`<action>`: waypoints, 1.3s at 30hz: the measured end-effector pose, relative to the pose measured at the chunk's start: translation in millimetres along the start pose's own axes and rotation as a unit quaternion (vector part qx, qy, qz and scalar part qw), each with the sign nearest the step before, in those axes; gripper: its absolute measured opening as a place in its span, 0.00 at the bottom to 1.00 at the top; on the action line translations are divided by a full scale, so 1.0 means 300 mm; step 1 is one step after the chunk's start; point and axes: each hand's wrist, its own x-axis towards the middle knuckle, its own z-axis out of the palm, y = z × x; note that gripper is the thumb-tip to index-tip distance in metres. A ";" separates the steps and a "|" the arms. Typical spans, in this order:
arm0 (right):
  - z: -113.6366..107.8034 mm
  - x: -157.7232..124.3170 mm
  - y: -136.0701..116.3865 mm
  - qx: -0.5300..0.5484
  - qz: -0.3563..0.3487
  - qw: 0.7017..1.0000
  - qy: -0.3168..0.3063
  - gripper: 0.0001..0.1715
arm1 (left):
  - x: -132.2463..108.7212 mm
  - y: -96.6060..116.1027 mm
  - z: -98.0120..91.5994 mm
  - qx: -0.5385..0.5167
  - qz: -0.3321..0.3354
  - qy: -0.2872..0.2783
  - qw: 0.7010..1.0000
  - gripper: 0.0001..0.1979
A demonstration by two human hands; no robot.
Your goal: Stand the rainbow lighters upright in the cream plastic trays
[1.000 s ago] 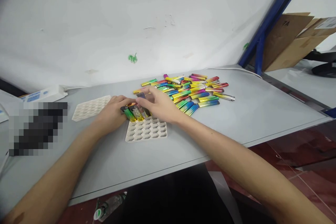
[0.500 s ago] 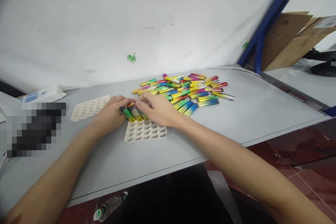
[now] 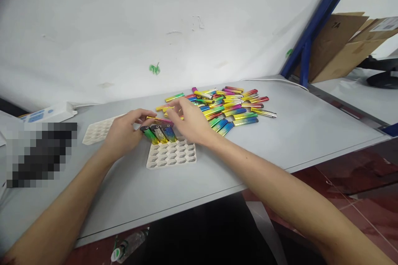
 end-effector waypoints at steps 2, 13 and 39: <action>0.008 0.007 0.017 -0.029 -0.027 0.999 -0.002 0.12 | -0.003 0.013 -0.007 -0.066 -0.030 0.032 0.997 0.12; 0.004 0.016 0.023 -0.009 -0.029 0.996 -0.078 0.11 | 0.008 0.016 -0.011 -0.319 -0.075 0.114 0.938 0.16; -0.026 0.045 0.006 0.342 0.182 0.922 0.008 0.35 | -0.007 0.022 0.005 -0.043 -0.027 -0.040 0.998 0.12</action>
